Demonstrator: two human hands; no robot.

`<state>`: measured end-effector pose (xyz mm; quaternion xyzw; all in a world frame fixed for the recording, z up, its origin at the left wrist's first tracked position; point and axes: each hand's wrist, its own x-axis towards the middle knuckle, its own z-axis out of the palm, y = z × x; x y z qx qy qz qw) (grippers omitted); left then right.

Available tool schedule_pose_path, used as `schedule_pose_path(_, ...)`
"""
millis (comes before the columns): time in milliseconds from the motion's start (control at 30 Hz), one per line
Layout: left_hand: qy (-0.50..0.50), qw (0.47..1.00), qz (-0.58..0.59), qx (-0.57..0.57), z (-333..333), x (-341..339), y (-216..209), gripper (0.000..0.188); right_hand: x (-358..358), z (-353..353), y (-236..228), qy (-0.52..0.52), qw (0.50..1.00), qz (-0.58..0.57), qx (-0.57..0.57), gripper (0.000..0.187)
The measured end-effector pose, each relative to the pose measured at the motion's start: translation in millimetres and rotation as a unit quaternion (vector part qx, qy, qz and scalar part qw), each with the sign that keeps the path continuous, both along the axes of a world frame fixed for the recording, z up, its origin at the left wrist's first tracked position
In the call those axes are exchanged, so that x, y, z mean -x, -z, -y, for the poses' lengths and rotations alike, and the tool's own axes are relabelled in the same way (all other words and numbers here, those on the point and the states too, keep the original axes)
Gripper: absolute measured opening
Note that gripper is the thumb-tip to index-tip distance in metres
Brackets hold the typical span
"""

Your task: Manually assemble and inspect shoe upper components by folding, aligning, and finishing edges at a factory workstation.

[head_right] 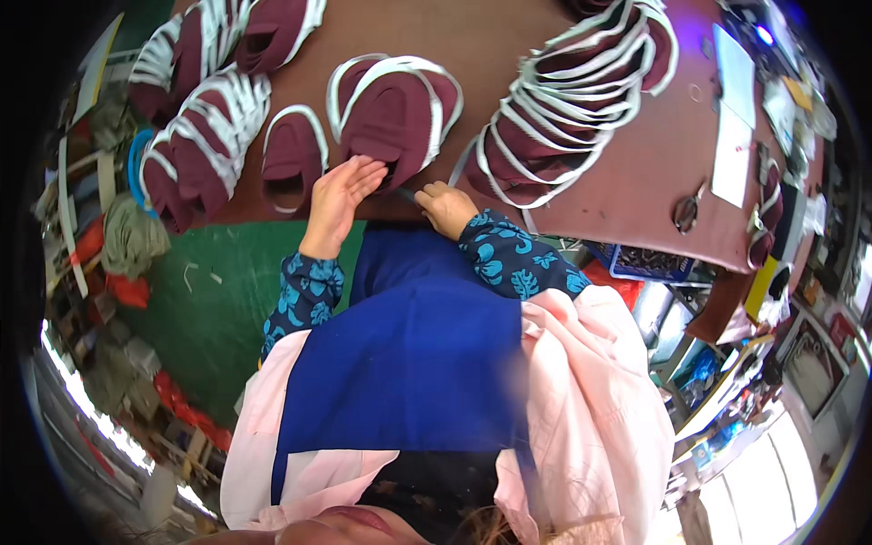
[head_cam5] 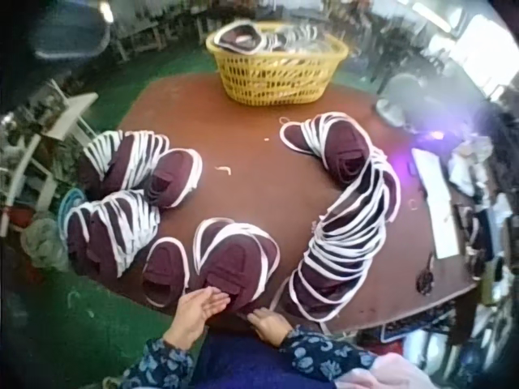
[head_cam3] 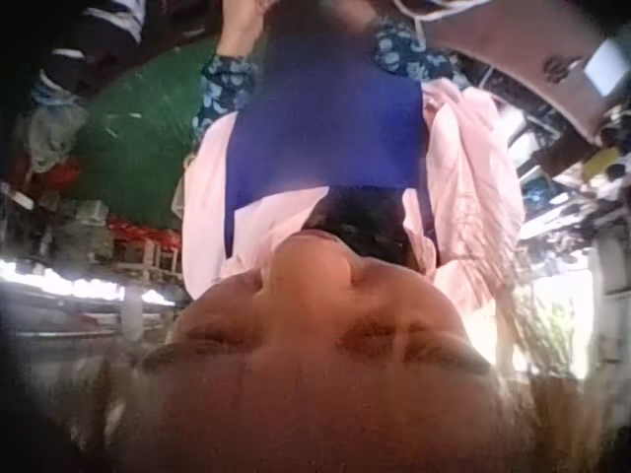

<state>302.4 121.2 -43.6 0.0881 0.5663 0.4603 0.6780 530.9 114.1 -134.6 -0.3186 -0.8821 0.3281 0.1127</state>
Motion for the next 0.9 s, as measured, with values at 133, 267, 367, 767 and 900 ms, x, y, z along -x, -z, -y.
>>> schedule_pose_path(133, 0.115, 0.972, -0.194, -0.068, 3, -13, 7, 0.042, -19, -10, -5, 0.078, 0.997, -0.023, -0.004, 0.017)
schedule_pose_path(267, 0.344, 0.608, -0.623, -0.352, 14, -37, 11, 0.061, -21, -3, -12, 0.088, 0.994, -0.041, 0.04, 0.014)
schedule_pose_path(367, 0.406, 0.503, -0.701, -0.3, 10, -35, 31, 0.053, -19, -1, -25, 0.104, 0.991, -0.06, 0.059, 0.011)
schedule_pose_path(767, 0.443, 0.53, -0.582, -0.429, -14, -70, -1, 0.043, -58, -48, -109, 0.409, 0.89, -0.181, 0.082, 0.009)
schedule_pose_path(900, 0.54, 0.526, -0.577, -0.313, -10, -81, 29, 0.025, -113, -80, -120, 0.542, 0.815, -0.206, 0.021, 0.007)
